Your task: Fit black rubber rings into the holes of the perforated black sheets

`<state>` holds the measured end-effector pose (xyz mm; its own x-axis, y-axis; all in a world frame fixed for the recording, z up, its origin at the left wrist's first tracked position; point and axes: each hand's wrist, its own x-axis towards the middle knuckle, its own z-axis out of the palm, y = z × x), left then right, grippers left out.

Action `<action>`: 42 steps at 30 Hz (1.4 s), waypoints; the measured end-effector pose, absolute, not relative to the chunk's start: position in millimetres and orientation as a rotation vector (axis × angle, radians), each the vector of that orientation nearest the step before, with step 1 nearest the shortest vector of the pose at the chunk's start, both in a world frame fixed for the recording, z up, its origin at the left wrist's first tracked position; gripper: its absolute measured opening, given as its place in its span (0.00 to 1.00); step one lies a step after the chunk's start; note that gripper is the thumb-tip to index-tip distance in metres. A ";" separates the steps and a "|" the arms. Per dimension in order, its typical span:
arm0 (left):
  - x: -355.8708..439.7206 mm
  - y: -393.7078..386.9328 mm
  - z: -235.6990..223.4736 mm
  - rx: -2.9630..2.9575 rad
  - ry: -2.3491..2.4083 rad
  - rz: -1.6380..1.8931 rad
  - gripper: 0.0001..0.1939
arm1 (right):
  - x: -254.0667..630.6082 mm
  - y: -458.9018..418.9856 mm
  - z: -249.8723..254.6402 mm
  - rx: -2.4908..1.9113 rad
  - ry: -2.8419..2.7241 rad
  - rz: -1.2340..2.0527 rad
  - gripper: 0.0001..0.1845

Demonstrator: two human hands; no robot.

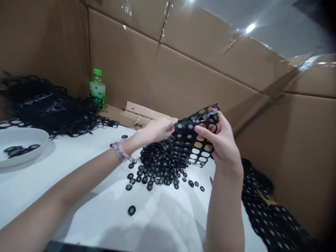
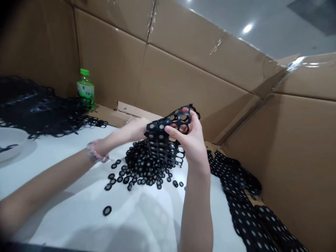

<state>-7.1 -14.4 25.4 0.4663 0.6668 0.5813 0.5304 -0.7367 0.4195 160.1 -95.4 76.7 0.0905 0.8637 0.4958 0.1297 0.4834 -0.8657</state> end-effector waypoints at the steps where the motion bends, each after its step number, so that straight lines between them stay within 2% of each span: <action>1: -14.7 -17.4 36.7 2.576 1.082 1.241 0.10 | 159.0 -92.7 75.2 -0.955 -1.389 0.658 0.31; 3: -26.8 -27.9 57.2 2.502 1.036 1.745 0.11 | 156.0 -87.4 71.9 -0.961 -1.395 0.597 0.32; 5: -32.1 -41.5 70.3 2.510 0.779 1.939 0.10 | 152.5 -83.6 68.8 -0.961 -1.427 0.551 0.32; 9: -26.3 -59.4 73.8 2.657 0.435 1.647 0.12 | 145.4 -83.9 66.3 -0.961 -1.500 0.495 0.31; 16: -19.0 -56.4 67.0 2.339 0.415 1.484 0.10 | 142.0 -88.2 68.4 -0.933 -1.542 0.429 0.29; 30: -17.3 -13.9 59.7 1.863 0.586 1.653 0.12 | 144.7 -89.8 67.0 -0.994 -1.595 0.452 0.28; 35: -54.5 6.0 70.7 1.656 0.635 1.906 0.13 | 166.9 -119.4 86.3 -1.022 -1.554 0.387 0.27; 37: -62.3 4.4 72.9 1.853 0.681 1.811 0.11 | 175.5 -125.5 90.3 -1.030 -1.518 0.344 0.26; 38: -60.5 1.7 70.8 2.031 0.699 1.656 0.11 | 178.7 -125.4 90.6 -1.035 -1.516 0.328 0.26; 42: -20.4 -9.7 39.0 2.716 0.725 0.822 0.07 | 184.6 -112.6 84.7 -1.084 -1.541 0.331 0.27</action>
